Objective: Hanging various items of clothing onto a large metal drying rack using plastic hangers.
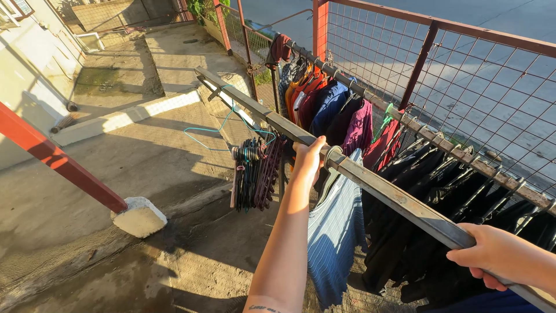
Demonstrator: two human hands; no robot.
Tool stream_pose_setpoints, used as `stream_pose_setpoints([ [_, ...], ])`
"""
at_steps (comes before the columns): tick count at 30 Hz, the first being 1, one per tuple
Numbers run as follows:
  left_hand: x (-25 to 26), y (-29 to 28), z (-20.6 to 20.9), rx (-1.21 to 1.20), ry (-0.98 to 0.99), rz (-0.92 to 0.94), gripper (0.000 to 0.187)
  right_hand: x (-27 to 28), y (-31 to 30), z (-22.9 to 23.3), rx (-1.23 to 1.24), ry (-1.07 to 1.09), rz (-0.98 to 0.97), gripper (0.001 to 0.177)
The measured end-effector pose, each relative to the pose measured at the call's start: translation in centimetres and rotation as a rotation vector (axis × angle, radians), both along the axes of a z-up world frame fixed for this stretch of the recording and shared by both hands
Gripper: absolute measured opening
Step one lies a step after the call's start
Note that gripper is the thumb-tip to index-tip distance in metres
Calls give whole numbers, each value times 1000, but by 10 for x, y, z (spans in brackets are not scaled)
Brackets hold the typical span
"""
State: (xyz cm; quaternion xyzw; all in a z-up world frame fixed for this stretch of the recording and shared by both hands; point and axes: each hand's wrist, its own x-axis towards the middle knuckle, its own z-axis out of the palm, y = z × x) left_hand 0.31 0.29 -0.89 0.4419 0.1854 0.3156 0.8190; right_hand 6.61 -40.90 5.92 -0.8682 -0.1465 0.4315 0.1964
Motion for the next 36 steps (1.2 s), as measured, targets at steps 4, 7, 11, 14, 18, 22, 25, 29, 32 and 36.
stream_pose_setpoints([
  [4,-4,-1,4,30,1,12,60,-4,3,4,5,3,-14,35],
  [7,-6,-5,13,29,45,8,62,-7,4,11,-7,21,-27,33],
  [11,-1,-9,16,-13,39,14,63,8,-7,-1,-18,43,-8,32],
  [14,2,-15,13,35,68,28,63,17,-19,-5,-26,49,-3,33],
  [18,8,-27,13,57,-1,16,64,21,-30,2,-36,68,-31,35],
  [22,5,-38,21,91,35,9,67,57,-52,-26,-30,116,-18,37],
  [25,1,-44,26,128,97,38,69,63,-54,-36,-36,79,15,39],
  [29,6,-43,19,139,87,32,71,95,-69,-86,-9,33,1,48],
  [32,9,-41,18,106,55,23,70,145,-93,-154,114,-32,11,63],
  [36,9,-49,14,154,77,23,73,206,-131,-226,263,-49,15,80],
])
